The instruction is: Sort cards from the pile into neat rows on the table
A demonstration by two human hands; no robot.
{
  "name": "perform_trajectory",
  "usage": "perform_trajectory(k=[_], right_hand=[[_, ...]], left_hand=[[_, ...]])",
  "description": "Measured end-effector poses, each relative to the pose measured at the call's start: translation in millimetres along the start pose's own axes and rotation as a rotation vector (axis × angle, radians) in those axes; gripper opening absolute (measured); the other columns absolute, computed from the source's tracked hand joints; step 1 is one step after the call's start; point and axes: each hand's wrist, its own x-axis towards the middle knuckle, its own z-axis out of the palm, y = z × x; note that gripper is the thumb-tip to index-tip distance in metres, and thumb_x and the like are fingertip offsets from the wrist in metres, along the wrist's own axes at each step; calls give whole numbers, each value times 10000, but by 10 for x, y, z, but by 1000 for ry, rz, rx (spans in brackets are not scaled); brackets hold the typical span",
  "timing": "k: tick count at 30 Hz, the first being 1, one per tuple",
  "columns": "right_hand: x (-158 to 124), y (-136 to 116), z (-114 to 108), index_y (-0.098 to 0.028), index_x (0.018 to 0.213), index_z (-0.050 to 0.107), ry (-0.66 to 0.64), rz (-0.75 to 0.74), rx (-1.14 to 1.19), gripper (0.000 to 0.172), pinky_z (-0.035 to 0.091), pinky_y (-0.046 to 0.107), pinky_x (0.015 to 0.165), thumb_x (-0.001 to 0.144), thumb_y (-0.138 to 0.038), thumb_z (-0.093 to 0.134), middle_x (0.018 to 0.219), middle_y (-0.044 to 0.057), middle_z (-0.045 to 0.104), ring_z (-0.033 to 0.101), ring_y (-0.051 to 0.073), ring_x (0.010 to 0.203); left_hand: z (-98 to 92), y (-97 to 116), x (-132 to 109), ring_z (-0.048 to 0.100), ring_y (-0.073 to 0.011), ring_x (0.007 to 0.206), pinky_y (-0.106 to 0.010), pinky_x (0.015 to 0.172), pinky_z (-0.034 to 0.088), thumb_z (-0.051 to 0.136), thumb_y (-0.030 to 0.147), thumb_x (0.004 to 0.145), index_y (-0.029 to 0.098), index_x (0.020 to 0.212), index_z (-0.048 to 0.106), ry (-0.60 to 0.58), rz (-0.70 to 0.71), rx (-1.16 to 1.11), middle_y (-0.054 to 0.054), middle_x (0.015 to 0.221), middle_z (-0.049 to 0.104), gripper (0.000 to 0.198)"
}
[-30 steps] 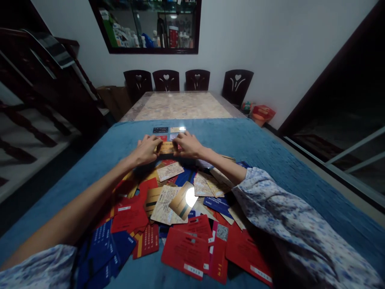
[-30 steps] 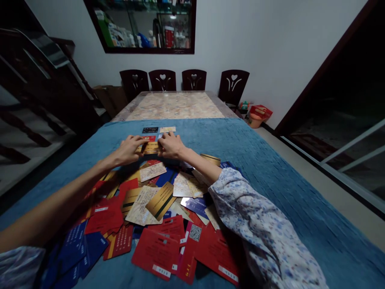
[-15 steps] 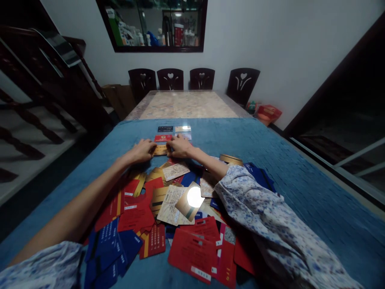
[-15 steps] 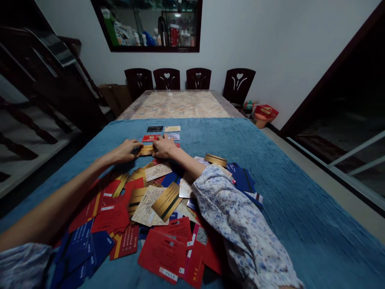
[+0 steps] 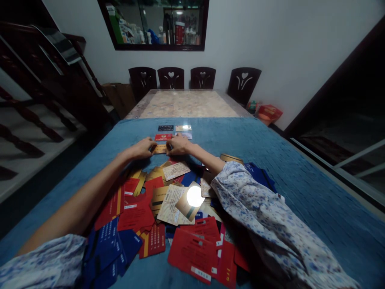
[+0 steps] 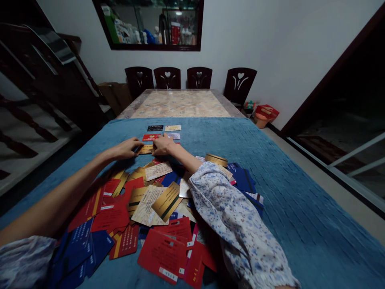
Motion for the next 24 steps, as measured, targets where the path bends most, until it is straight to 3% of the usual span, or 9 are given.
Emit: perform_trajectory(k=[7,13,24], right_hand=[[57,-13,-63,-229,1194,764,-9,16,-30,425,493,498,991,829,-446,761,1393,163,641,511,402,1327],[86,-24,-61,-214,1187,760,-16,3,-52,420,497,501,1031,838,-447,745,1416,154,632,509,393,1348],[115,-68,-75,-179,1174,745,-29,-11,-72,403,523,512,1014,830,-380,684,1381,166,637,528,388,1311]], left_hand=[[7,0,-2,624,-294,1132,-360,1050,499,572,182,596,196,1029,706,10,9,-35,-88,1132,668,453],[22,0,4,633,-284,1094,-350,1018,512,563,188,636,180,992,709,-20,-6,3,-90,1107,646,385],[141,48,-32,640,-280,1019,-346,937,529,562,107,666,169,1068,701,47,-78,31,-115,1065,641,430]])
